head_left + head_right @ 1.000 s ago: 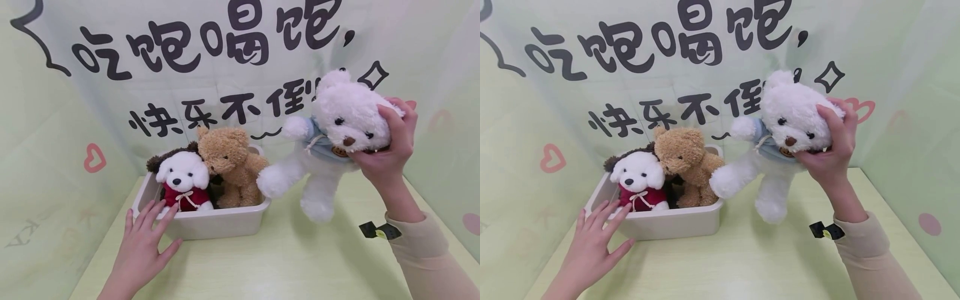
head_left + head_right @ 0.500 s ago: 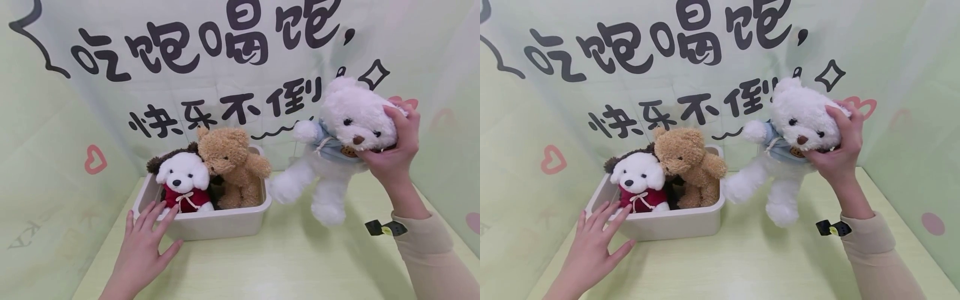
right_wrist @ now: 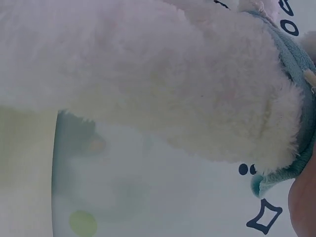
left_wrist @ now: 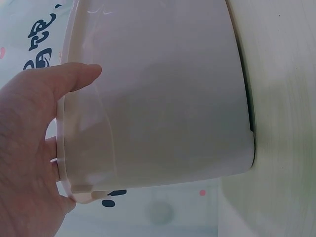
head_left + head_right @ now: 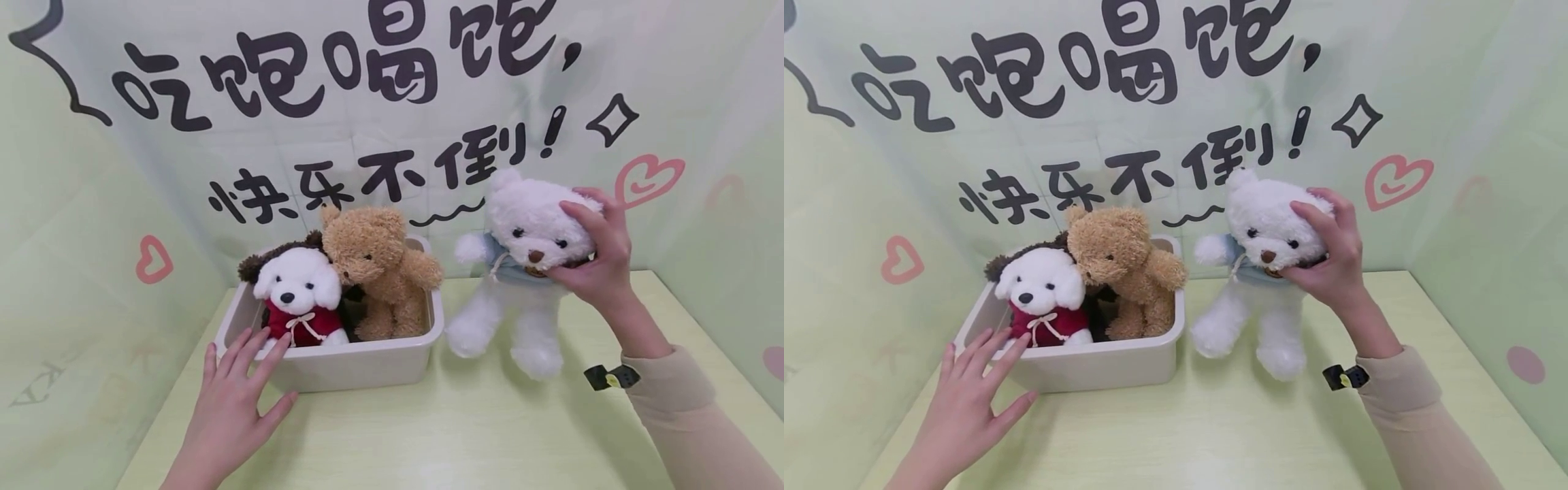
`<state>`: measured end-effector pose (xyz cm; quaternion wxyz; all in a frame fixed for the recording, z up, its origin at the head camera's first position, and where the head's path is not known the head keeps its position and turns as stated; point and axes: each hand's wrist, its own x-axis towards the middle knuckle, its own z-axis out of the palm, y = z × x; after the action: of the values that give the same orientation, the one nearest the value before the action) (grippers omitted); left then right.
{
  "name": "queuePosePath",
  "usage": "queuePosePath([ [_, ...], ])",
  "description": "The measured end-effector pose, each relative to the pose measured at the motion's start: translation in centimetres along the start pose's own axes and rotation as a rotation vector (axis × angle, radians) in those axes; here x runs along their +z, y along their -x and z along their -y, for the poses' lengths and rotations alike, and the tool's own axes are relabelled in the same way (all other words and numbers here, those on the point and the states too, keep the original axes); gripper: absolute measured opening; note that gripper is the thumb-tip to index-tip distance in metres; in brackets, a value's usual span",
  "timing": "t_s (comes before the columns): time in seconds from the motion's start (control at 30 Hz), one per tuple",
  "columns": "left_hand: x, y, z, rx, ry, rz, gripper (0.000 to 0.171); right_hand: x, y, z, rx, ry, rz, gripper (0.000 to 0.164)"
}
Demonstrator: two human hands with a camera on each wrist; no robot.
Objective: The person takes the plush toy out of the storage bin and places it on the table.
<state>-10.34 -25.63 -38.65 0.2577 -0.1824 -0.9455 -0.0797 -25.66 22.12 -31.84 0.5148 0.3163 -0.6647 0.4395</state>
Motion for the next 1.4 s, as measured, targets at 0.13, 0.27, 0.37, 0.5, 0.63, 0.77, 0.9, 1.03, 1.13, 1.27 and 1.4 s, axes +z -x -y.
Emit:
queuePosePath([
  [0.13,-0.2,0.0,0.0,0.004,0.002,0.004,0.073,0.7,1.4,-1.2,-0.024,0.025,0.094,0.063],
  [0.27,-0.3,0.1,0.0,0.005,0.007,0.015,0.077,1.4,3.0,-2.5,-0.055,0.035,0.216,0.064],
  [0.37,-0.3,0.1,0.0,0.002,0.008,0.016,0.078,2.1,3.3,-2.1,-0.075,0.01,0.257,0.063],
  [0.5,-0.3,0.1,0.0,-0.002,0.009,0.016,0.078,3.0,3.3,-1.7,-0.088,-0.026,0.251,0.06],
  [0.63,-0.4,0.1,-0.1,-0.003,0.007,0.012,0.079,3.5,4.1,-3.3,-0.097,-0.021,0.27,0.063],
  [0.77,-0.4,0.1,-0.1,-0.002,0.004,0.011,0.078,3.9,5.4,-4.8,-0.105,-0.011,0.336,0.066],
  [0.9,-0.4,0.1,-0.1,-0.004,0.003,0.018,0.079,4.2,6.4,-5.5,-0.127,-0.003,0.404,0.066],
  [1.03,-0.4,0.1,-0.2,-0.004,0.001,0.021,0.081,4.4,7.0,-6.0,-0.131,-0.002,0.421,0.065],
  [1.13,-0.4,0.1,-0.2,-0.001,0.002,0.017,0.081,4.6,7.3,-6.4,-0.126,-0.001,0.424,0.066],
  [1.27,-0.4,0.2,-0.2,0.002,0.004,0.01,0.079,4.7,7.6,-6.8,-0.123,0.014,0.432,0.069],
  [1.4,-0.4,0.1,-0.2,0.005,0.003,0.01,0.079,4.6,8.0,-7.1,-0.11,0.049,0.428,0.07],
])
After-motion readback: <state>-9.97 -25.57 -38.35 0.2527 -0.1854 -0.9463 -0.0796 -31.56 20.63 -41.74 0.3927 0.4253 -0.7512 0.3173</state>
